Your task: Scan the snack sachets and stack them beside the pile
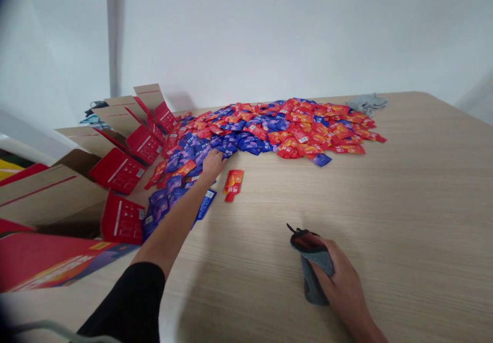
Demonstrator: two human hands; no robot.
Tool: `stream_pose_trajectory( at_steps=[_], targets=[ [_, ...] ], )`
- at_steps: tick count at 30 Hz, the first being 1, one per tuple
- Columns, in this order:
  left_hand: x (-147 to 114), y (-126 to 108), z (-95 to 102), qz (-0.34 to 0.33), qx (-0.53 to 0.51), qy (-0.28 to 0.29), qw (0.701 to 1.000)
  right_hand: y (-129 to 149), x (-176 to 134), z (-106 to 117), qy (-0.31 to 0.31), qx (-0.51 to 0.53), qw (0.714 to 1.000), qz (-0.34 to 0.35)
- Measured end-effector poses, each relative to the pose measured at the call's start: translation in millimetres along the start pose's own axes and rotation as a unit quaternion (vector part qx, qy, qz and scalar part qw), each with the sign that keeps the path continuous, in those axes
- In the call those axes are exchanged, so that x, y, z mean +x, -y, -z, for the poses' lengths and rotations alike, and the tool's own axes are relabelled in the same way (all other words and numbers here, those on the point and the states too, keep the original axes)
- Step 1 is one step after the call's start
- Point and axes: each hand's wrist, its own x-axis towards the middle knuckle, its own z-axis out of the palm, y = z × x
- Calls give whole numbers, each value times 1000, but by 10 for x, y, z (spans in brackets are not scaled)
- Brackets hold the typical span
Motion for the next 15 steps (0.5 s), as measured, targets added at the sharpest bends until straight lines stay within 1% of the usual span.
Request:
stream_pose_trajectory(
  at_steps=[5,10,13,15],
  targets=[
    [-27,33,44,-6,-24,-1,1000,-6,-3,-6,3,-2,1000,7],
    [-91,84,112,3,-72,-8,997,11,7,7,7,-7,1000,-4],
    [-139,45,169,23,-112,-28,993,39,11,16,9,-4,1000,3],
    [-170,0,239,45,-146,-52,987,57,14,18,6,0,1000,6]
  ],
)
